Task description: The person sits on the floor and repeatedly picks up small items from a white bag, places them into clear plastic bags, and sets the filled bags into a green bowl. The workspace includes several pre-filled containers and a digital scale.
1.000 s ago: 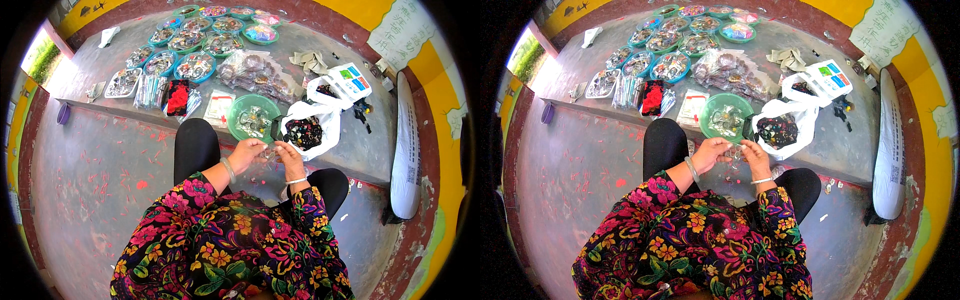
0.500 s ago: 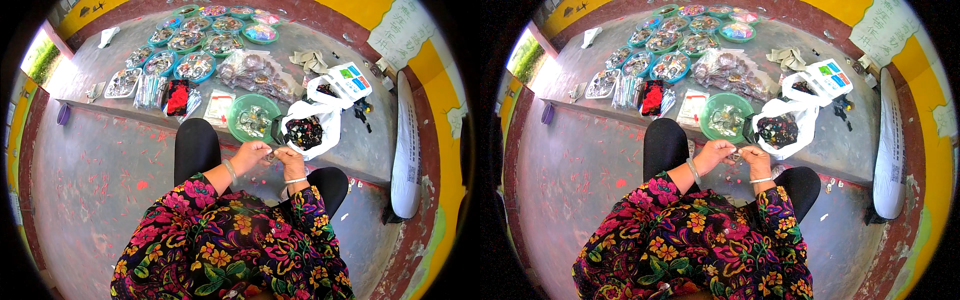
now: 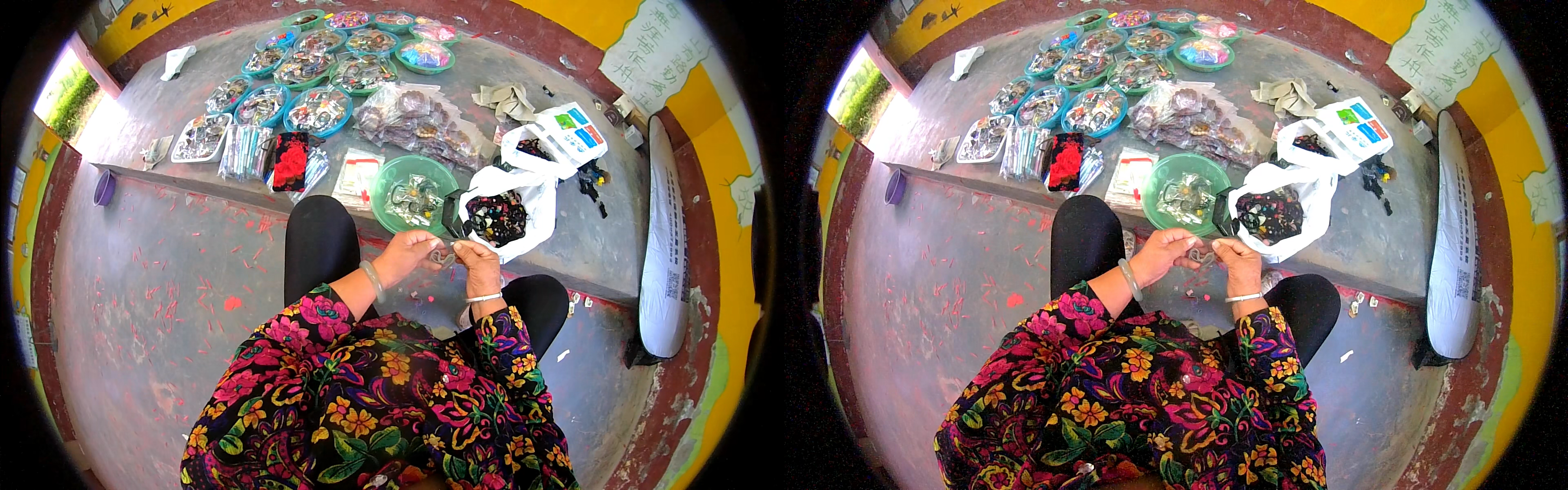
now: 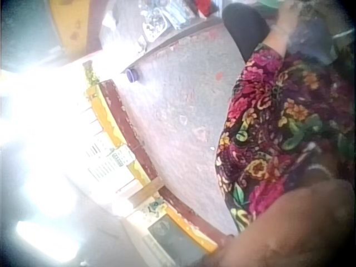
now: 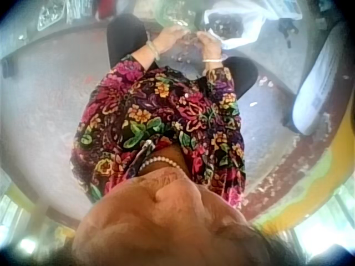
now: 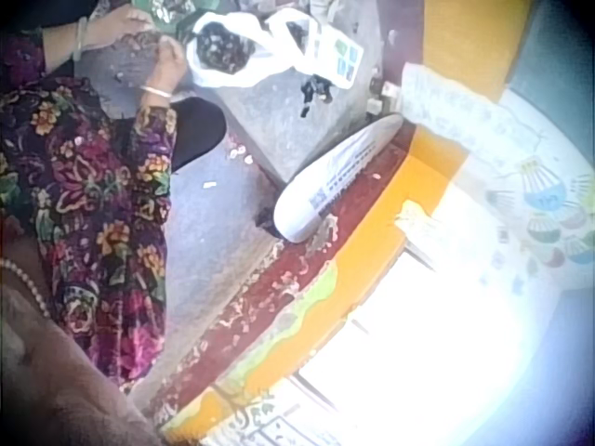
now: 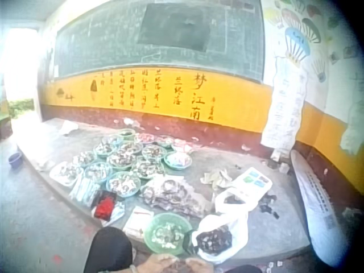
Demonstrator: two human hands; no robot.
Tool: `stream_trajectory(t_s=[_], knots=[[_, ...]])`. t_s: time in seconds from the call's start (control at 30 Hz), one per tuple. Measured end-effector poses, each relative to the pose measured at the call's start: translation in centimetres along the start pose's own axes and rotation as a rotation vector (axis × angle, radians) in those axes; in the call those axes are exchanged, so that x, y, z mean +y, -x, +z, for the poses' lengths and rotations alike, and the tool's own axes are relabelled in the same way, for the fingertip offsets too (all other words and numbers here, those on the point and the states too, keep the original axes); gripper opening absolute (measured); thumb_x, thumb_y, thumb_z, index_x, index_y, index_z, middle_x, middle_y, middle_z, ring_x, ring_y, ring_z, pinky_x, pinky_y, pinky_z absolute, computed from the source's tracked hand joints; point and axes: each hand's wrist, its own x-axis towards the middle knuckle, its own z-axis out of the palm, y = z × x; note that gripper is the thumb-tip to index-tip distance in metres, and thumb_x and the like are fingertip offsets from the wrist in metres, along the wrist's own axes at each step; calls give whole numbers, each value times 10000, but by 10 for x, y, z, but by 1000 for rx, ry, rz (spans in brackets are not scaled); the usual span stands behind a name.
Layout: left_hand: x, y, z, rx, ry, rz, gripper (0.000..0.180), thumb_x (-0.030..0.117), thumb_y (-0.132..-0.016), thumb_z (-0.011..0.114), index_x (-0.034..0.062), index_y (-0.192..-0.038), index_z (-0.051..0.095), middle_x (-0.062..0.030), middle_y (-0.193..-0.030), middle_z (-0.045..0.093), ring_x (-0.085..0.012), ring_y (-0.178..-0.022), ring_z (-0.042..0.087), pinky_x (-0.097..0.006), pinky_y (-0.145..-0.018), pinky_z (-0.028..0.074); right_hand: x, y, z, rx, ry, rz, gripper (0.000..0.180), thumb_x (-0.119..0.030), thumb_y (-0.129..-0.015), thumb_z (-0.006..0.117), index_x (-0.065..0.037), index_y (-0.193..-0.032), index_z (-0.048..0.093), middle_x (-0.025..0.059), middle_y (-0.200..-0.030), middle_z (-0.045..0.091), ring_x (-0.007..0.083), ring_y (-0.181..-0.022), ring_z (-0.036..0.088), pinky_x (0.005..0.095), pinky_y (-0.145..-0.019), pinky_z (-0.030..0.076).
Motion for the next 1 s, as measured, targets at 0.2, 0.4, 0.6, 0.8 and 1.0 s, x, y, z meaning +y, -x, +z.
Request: stream_trajectory(t_s=[0.2, 0.4, 0.6, 0.8, 1.0], knots=[[10, 3, 4, 45, -214, 12, 190, 145, -856, 548, 10, -985, 586, -36, -866, 588, -89, -730, 553, -236, -585, 505, 2, -3, -6, -41, 305, -159, 56, -33, -755, 641, 9, -791, 651, 21, -729, 598, 72, -633, 509, 198, -568, 396], [9, 2, 3, 95, -590, 98, 142, 167, -833, 583, 39, -861, 637, 9, -636, 559, -50, -500, 482, -212, -423, 408, 1, -2, -3, -133, 535, -313, 59, -21, -731, 633, 0, -785, 641, 26, -722, 586, 82, -653, 521, 216, -576, 406], [16, 8, 9, 104, -802, 245, 152, 192, -826, 587, 48, -827, 637, 2, -570, 544, -48, -463, 473, -219, -419, 386, -1, 0, -4, -113, 540, -324, 51, -34, -740, 621, -1, -776, 638, 28, -705, 579, 84, -639, 517, 218, -566, 400], [22, 9, 5, 188, -773, 136, 189, 208, -827, 583, 32, -780, 632, -25, -655, 616, -61, -557, 539, -219, -471, 415, -3, 2, -5, -21, 326, -158, 48, -41, -761, 622, -4, -784, 643, 7, -689, 589, 68, -607, 502, 200, -560, 384], [25, 9, -14, 193, -279, -53, 162, 218, -850, 558, 61, -865, 593, -48, -839, 653, -88, -738, 603, -199, -464, 395, -14, -10, -23, 112, -91, -21, 78, -84, -780, 639, -14, -815, 639, 11, -678, 609, 73, -551, 516, 202, -509, 410]])
